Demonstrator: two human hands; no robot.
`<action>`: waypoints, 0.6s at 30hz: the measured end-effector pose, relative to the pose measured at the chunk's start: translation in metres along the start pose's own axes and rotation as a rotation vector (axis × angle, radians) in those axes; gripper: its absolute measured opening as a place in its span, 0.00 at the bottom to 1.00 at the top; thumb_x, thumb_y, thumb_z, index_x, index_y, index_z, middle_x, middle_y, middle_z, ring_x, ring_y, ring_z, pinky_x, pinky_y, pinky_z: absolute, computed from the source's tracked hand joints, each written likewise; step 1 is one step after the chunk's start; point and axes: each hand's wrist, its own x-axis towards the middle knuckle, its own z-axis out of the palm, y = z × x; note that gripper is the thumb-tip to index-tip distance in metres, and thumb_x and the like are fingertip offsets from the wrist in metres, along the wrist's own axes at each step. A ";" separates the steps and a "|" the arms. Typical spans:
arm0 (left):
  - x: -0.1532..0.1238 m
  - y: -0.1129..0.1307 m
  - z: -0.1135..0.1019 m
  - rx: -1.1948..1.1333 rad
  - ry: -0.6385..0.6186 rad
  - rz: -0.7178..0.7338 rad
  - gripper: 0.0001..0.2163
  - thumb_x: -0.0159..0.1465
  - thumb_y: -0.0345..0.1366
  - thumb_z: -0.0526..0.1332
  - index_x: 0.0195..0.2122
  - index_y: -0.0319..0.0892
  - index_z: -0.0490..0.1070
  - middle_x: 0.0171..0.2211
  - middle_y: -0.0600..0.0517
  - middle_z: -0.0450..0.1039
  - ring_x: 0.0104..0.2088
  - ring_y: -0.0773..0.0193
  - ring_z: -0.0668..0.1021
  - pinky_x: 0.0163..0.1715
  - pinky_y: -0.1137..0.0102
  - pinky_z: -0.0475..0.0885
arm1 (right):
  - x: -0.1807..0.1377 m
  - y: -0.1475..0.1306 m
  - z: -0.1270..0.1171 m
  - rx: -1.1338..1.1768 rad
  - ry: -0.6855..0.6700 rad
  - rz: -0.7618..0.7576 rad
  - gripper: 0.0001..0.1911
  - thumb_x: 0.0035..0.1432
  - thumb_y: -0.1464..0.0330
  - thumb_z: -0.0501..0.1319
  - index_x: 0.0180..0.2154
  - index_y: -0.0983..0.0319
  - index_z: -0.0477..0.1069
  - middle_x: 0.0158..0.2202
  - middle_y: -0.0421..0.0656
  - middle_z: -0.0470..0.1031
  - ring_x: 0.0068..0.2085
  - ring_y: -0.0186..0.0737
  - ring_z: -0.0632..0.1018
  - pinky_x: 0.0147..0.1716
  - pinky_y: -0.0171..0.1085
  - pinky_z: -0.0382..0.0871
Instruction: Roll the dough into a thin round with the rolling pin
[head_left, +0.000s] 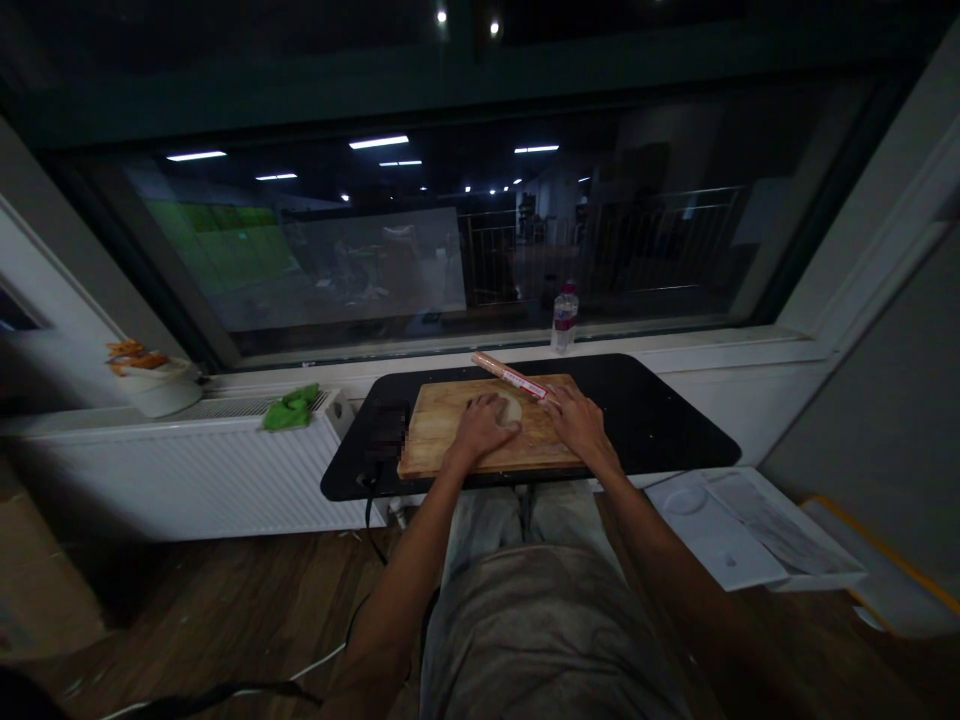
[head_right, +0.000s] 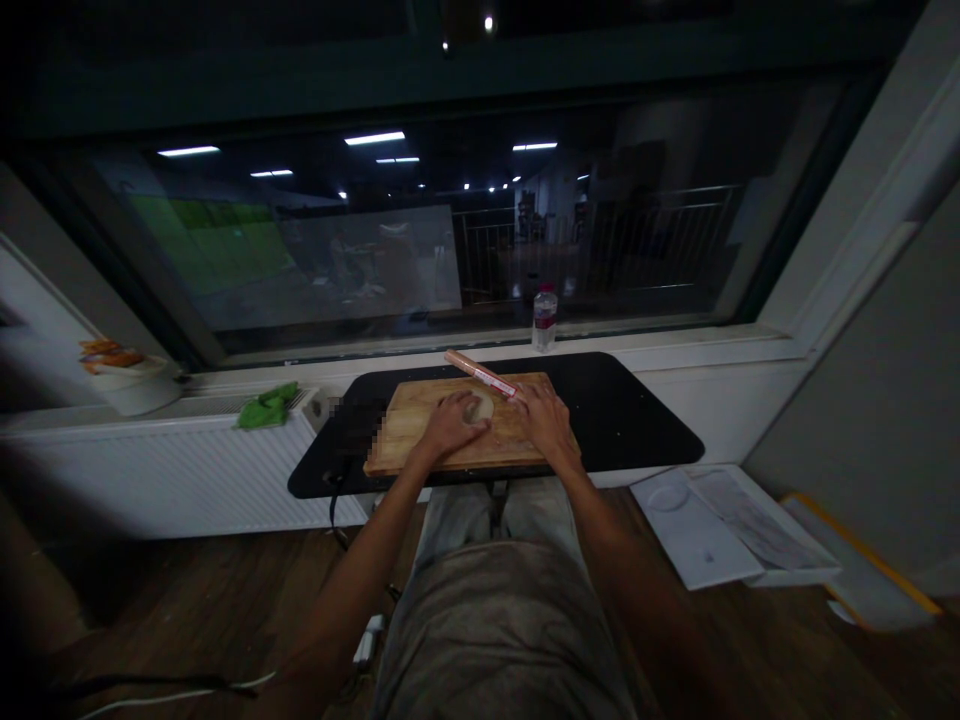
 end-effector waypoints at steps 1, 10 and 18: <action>0.000 -0.001 0.000 -0.021 -0.009 0.031 0.23 0.73 0.51 0.67 0.64 0.47 0.79 0.70 0.44 0.75 0.70 0.46 0.73 0.74 0.55 0.64 | 0.000 0.000 0.000 -0.001 -0.003 -0.002 0.23 0.83 0.61 0.56 0.70 0.58 0.76 0.68 0.52 0.80 0.67 0.52 0.79 0.65 0.44 0.74; -0.003 0.009 0.006 0.125 0.059 -0.178 0.35 0.71 0.69 0.63 0.62 0.42 0.78 0.66 0.31 0.74 0.66 0.31 0.73 0.66 0.41 0.67 | 0.000 -0.001 -0.001 -0.001 0.001 0.002 0.22 0.82 0.62 0.57 0.69 0.59 0.77 0.66 0.52 0.81 0.67 0.52 0.79 0.64 0.44 0.74; -0.001 -0.004 0.002 -0.068 0.030 0.047 0.25 0.70 0.52 0.72 0.63 0.46 0.78 0.65 0.44 0.78 0.65 0.45 0.76 0.69 0.56 0.69 | 0.000 -0.001 -0.002 0.008 0.000 -0.004 0.23 0.82 0.62 0.57 0.70 0.60 0.76 0.67 0.52 0.80 0.68 0.52 0.78 0.65 0.44 0.74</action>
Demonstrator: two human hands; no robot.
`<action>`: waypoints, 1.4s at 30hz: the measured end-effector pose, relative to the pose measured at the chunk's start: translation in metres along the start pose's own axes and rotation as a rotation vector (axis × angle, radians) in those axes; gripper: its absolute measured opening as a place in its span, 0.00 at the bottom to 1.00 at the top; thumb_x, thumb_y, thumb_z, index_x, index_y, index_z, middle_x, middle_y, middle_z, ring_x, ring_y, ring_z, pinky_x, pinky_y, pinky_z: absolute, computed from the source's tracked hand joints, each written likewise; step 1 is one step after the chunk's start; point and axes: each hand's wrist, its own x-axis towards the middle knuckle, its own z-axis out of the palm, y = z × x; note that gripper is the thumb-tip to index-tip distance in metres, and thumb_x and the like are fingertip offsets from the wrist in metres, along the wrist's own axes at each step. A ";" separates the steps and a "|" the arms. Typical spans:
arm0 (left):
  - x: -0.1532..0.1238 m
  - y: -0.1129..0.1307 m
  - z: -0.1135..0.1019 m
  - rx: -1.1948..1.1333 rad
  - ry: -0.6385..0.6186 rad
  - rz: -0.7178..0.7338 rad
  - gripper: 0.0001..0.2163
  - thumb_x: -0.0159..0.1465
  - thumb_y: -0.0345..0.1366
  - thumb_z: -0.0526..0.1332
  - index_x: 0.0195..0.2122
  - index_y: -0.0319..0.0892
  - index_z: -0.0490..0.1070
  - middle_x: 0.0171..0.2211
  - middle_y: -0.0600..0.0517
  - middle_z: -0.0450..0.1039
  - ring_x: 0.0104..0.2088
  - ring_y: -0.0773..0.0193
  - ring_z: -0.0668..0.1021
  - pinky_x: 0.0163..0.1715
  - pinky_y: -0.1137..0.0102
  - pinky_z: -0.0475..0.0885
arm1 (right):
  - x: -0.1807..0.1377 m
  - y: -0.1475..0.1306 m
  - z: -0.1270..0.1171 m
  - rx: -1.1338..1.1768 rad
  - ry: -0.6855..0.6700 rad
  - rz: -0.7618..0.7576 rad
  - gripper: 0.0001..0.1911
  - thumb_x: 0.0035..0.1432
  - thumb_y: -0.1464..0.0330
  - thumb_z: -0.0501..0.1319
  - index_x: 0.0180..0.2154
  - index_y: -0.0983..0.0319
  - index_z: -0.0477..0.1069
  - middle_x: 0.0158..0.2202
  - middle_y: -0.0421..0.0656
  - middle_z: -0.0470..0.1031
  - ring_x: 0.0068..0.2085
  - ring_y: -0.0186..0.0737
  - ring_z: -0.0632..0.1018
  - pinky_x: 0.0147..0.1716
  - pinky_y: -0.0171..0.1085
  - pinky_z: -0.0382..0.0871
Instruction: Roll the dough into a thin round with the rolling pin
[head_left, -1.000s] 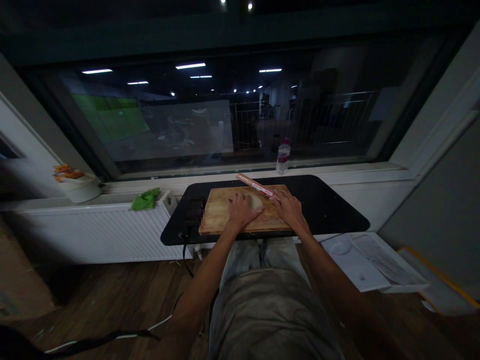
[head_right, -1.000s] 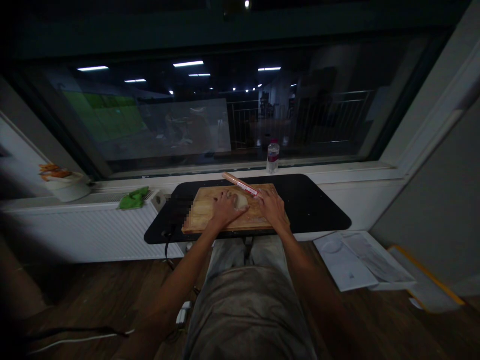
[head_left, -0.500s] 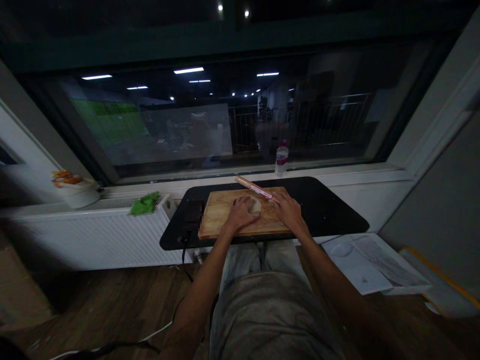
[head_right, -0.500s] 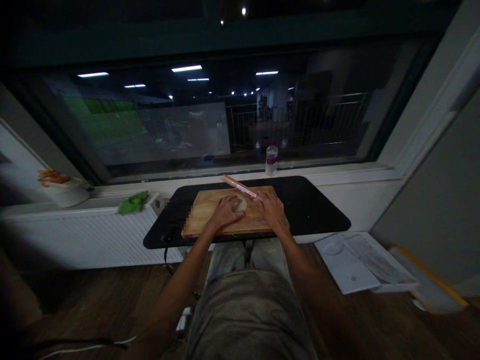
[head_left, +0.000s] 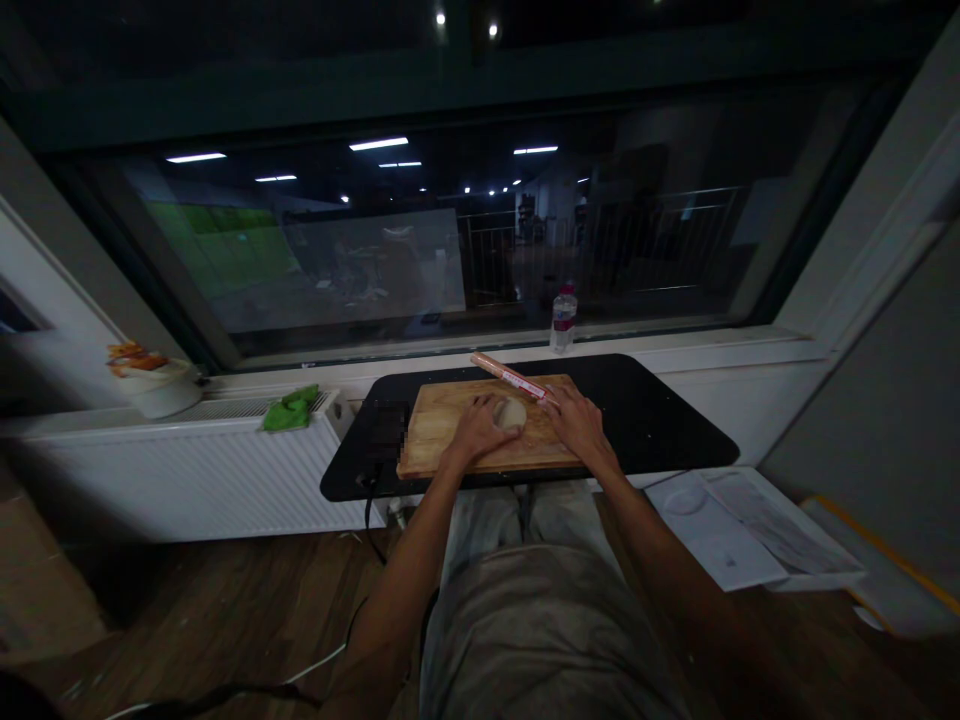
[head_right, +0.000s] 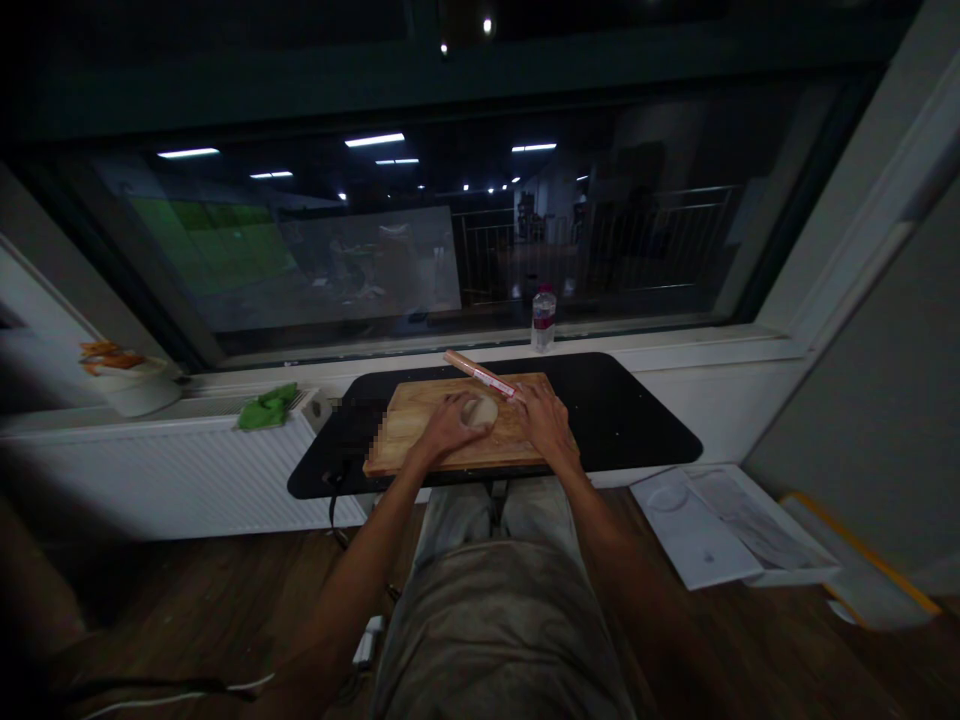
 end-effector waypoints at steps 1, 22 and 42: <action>-0.001 0.000 0.000 -0.008 0.002 0.016 0.25 0.70 0.52 0.72 0.64 0.47 0.77 0.66 0.44 0.77 0.65 0.45 0.76 0.69 0.55 0.69 | 0.000 0.000 0.000 -0.002 -0.001 0.002 0.23 0.82 0.61 0.57 0.70 0.59 0.76 0.67 0.52 0.80 0.67 0.52 0.78 0.65 0.44 0.74; -0.001 -0.003 0.010 0.009 0.016 0.087 0.29 0.71 0.56 0.69 0.68 0.46 0.74 0.68 0.42 0.76 0.69 0.43 0.74 0.72 0.52 0.68 | 0.000 0.004 0.005 -0.013 0.012 -0.005 0.24 0.82 0.61 0.57 0.71 0.60 0.76 0.68 0.52 0.80 0.68 0.52 0.78 0.66 0.44 0.73; 0.002 -0.003 0.011 0.049 0.019 0.011 0.30 0.71 0.63 0.68 0.58 0.42 0.74 0.60 0.37 0.77 0.64 0.41 0.77 0.67 0.52 0.71 | -0.001 0.001 0.001 -0.008 -0.020 0.013 0.25 0.80 0.62 0.58 0.71 0.58 0.75 0.67 0.52 0.81 0.68 0.53 0.79 0.65 0.45 0.75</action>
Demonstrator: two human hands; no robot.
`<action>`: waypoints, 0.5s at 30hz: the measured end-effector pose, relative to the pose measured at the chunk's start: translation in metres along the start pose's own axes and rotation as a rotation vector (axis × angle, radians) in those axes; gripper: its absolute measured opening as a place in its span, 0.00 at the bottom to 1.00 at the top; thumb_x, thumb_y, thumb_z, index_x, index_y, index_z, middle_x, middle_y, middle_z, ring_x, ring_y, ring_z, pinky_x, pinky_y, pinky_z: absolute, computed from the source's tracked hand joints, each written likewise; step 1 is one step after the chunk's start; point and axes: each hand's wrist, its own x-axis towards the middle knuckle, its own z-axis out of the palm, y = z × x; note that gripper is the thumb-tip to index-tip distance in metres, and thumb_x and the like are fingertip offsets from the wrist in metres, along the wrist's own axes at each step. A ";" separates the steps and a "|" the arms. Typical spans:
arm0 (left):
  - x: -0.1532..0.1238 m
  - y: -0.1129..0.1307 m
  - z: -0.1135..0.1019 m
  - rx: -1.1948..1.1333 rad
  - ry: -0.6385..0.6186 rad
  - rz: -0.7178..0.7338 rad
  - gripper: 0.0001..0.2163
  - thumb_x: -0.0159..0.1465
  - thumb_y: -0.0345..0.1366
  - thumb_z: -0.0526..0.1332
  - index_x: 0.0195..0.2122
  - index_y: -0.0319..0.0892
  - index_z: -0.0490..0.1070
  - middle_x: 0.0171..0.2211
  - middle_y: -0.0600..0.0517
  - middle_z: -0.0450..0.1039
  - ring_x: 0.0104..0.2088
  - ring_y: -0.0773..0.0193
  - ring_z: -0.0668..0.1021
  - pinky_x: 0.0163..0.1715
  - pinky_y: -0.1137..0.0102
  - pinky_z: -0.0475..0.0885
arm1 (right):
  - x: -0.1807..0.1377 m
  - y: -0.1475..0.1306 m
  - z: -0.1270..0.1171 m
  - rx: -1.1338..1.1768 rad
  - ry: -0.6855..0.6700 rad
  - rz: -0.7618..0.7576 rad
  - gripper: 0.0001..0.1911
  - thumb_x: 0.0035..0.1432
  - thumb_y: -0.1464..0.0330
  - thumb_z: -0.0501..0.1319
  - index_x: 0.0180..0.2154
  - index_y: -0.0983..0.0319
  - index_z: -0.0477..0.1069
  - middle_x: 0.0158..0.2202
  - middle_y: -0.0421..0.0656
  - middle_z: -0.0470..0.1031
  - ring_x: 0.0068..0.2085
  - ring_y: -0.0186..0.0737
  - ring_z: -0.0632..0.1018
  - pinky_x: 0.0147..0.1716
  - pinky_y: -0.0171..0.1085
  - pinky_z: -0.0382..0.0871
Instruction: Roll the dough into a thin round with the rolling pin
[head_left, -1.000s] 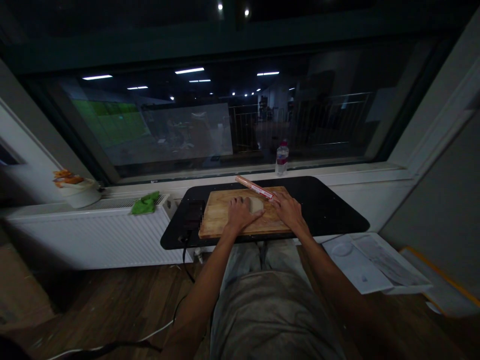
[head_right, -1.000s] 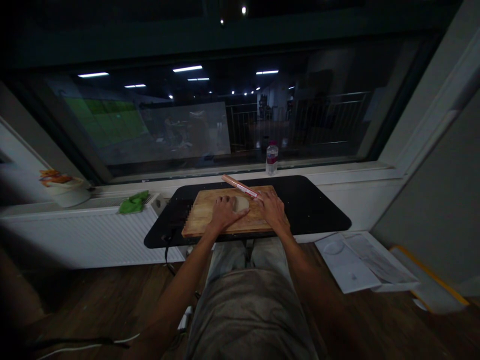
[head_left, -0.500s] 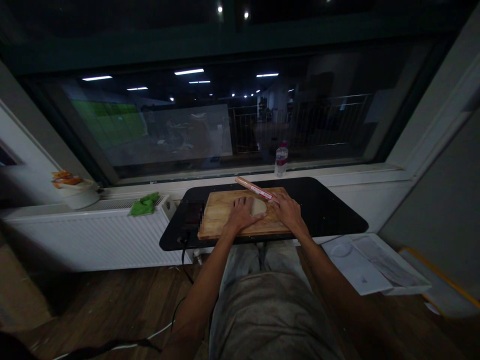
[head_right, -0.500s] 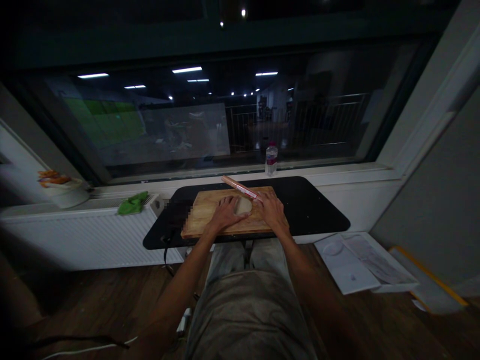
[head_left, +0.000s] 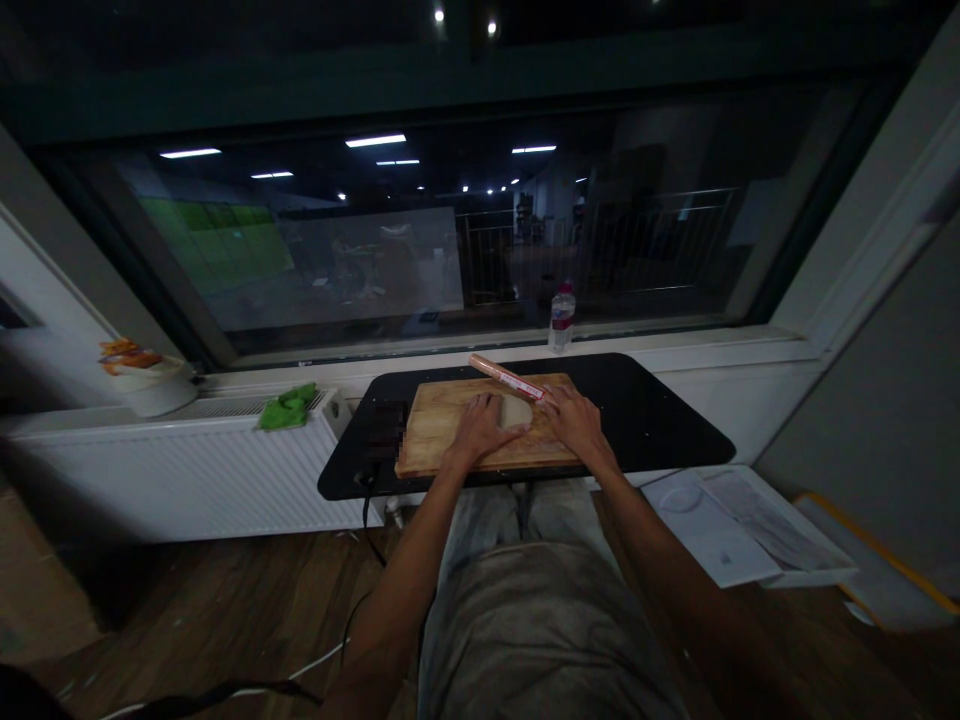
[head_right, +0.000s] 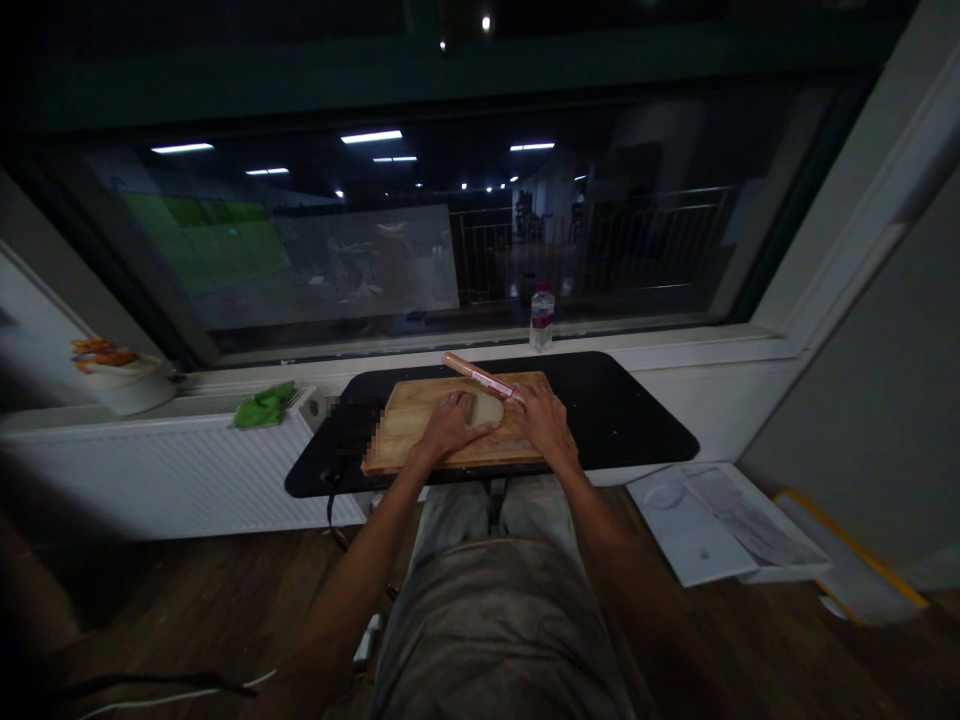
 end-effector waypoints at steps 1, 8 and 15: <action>0.000 0.000 0.000 -0.011 -0.006 0.001 0.30 0.71 0.63 0.68 0.59 0.41 0.74 0.61 0.37 0.77 0.65 0.42 0.77 0.67 0.53 0.71 | 0.000 0.000 0.000 0.007 -0.001 -0.004 0.24 0.80 0.62 0.57 0.71 0.58 0.75 0.68 0.51 0.80 0.69 0.53 0.78 0.65 0.46 0.75; -0.002 0.000 -0.007 -0.071 -0.050 0.019 0.28 0.68 0.54 0.72 0.63 0.44 0.73 0.64 0.40 0.75 0.67 0.42 0.75 0.68 0.53 0.71 | -0.001 -0.001 -0.003 0.022 -0.004 0.000 0.24 0.81 0.64 0.57 0.72 0.59 0.75 0.68 0.52 0.79 0.68 0.53 0.79 0.65 0.46 0.75; -0.003 0.001 -0.014 -0.135 -0.085 0.030 0.33 0.67 0.51 0.73 0.70 0.47 0.70 0.68 0.42 0.75 0.69 0.42 0.74 0.72 0.52 0.69 | -0.001 -0.001 -0.002 0.009 0.011 -0.017 0.24 0.80 0.63 0.58 0.71 0.58 0.76 0.67 0.51 0.81 0.68 0.52 0.78 0.65 0.45 0.75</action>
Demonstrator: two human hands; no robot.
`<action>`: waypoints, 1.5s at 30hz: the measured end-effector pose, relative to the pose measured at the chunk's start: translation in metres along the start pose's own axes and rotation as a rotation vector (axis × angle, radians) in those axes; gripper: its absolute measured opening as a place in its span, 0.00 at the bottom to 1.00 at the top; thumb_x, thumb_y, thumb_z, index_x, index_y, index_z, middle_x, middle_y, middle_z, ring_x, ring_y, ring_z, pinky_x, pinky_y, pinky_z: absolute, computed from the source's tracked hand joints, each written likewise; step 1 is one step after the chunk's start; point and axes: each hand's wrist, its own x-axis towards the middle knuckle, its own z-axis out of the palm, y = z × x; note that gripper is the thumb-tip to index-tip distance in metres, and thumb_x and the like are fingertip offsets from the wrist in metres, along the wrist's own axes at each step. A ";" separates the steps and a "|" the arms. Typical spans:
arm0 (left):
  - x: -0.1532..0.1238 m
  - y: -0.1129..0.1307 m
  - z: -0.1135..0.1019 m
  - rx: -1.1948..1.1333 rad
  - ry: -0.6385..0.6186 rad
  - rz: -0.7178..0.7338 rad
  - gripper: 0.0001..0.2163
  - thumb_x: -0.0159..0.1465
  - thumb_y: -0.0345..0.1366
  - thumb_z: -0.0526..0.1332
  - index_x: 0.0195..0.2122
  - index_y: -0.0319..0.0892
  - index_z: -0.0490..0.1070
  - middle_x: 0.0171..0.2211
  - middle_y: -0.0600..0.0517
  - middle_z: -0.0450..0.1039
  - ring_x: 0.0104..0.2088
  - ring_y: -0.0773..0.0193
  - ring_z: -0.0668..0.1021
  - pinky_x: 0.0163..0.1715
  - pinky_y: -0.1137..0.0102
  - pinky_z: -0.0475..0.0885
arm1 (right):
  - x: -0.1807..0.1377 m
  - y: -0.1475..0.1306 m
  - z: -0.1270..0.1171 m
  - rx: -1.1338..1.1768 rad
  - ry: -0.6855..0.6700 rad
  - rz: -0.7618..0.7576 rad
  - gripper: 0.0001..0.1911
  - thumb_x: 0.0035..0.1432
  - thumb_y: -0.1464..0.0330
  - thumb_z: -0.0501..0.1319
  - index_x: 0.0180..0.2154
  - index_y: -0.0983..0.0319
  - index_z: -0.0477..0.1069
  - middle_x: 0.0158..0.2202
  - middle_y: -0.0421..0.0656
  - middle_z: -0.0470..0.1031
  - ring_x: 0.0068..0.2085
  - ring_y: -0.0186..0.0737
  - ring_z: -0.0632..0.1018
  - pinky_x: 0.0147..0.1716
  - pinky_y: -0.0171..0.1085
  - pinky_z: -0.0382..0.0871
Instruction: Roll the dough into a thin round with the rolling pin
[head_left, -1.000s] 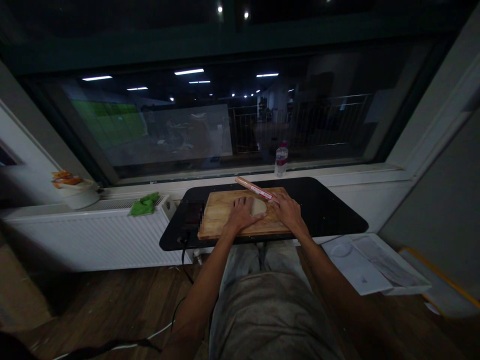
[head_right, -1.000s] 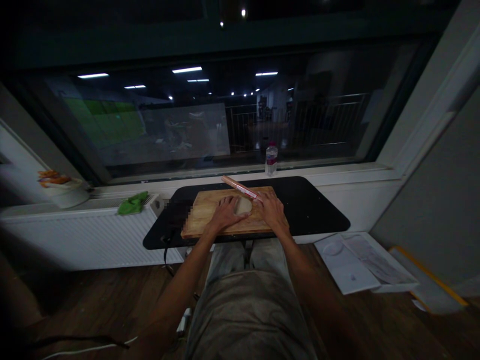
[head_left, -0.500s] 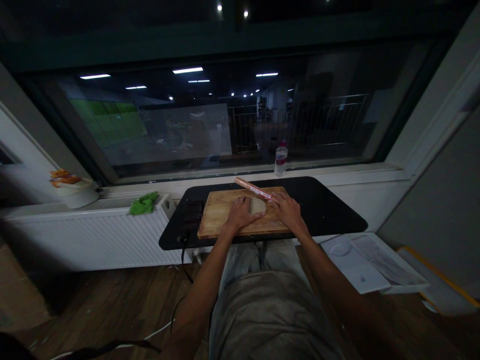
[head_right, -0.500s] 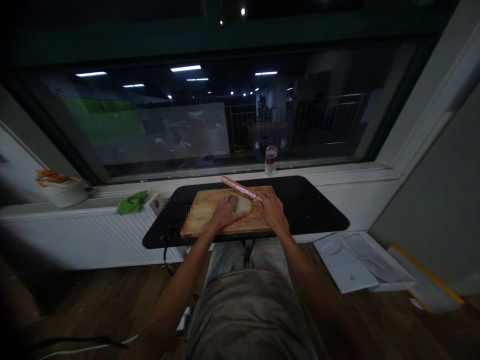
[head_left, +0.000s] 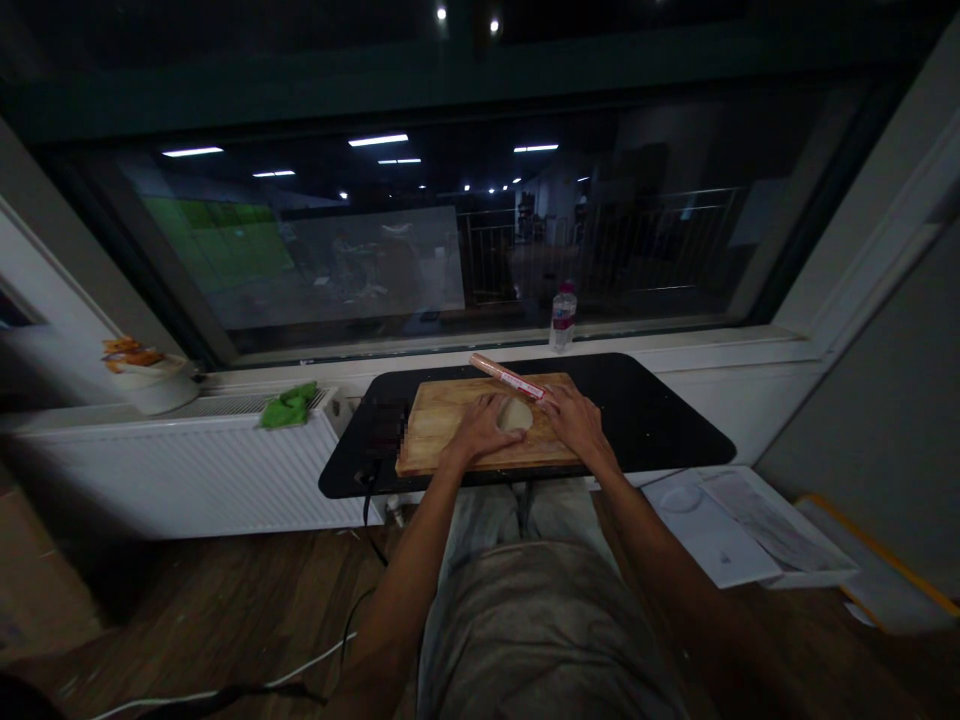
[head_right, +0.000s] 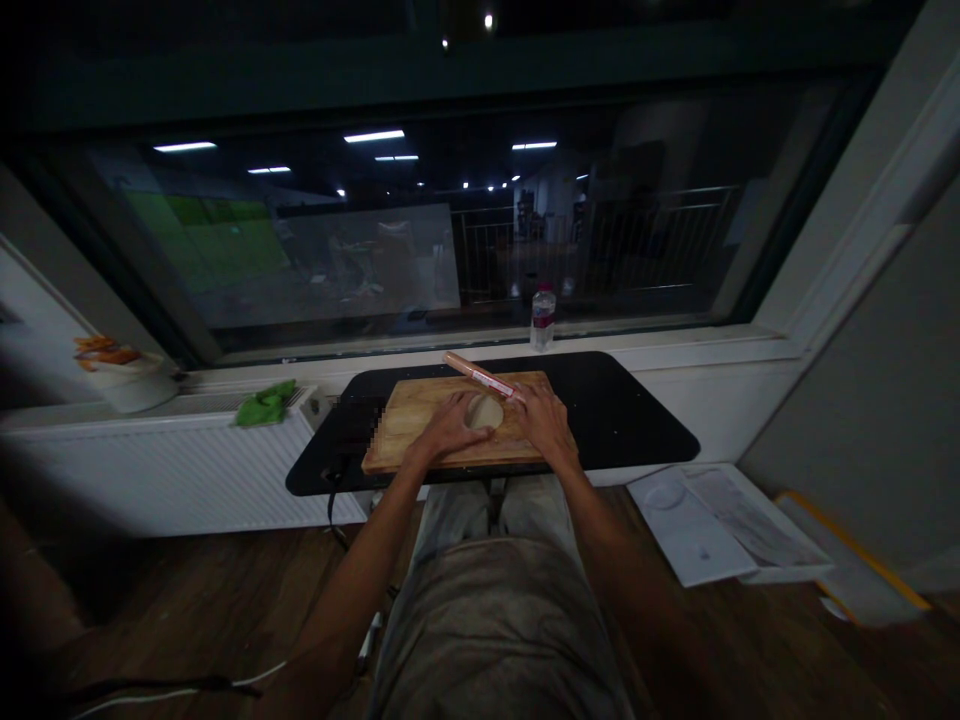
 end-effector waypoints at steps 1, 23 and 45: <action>0.000 0.000 0.000 0.002 -0.002 0.001 0.34 0.67 0.51 0.72 0.71 0.48 0.69 0.68 0.42 0.75 0.70 0.43 0.74 0.72 0.52 0.68 | 0.000 0.000 0.000 0.001 0.002 0.000 0.24 0.80 0.63 0.58 0.70 0.58 0.76 0.67 0.51 0.81 0.68 0.52 0.78 0.65 0.44 0.75; 0.002 -0.002 0.011 0.142 0.073 -0.024 0.39 0.69 0.65 0.68 0.71 0.42 0.69 0.64 0.35 0.74 0.66 0.38 0.74 0.68 0.50 0.69 | 0.000 -0.004 -0.003 -0.021 -0.043 0.042 0.23 0.81 0.61 0.58 0.70 0.56 0.76 0.68 0.51 0.80 0.67 0.52 0.80 0.64 0.44 0.76; 0.004 0.001 -0.003 0.205 0.270 -0.220 0.20 0.83 0.38 0.49 0.60 0.40 0.81 0.64 0.38 0.80 0.72 0.46 0.74 0.78 0.49 0.58 | -0.003 -0.012 -0.015 0.006 -0.072 -0.068 0.21 0.83 0.63 0.55 0.61 0.58 0.84 0.61 0.49 0.86 0.64 0.48 0.82 0.67 0.43 0.70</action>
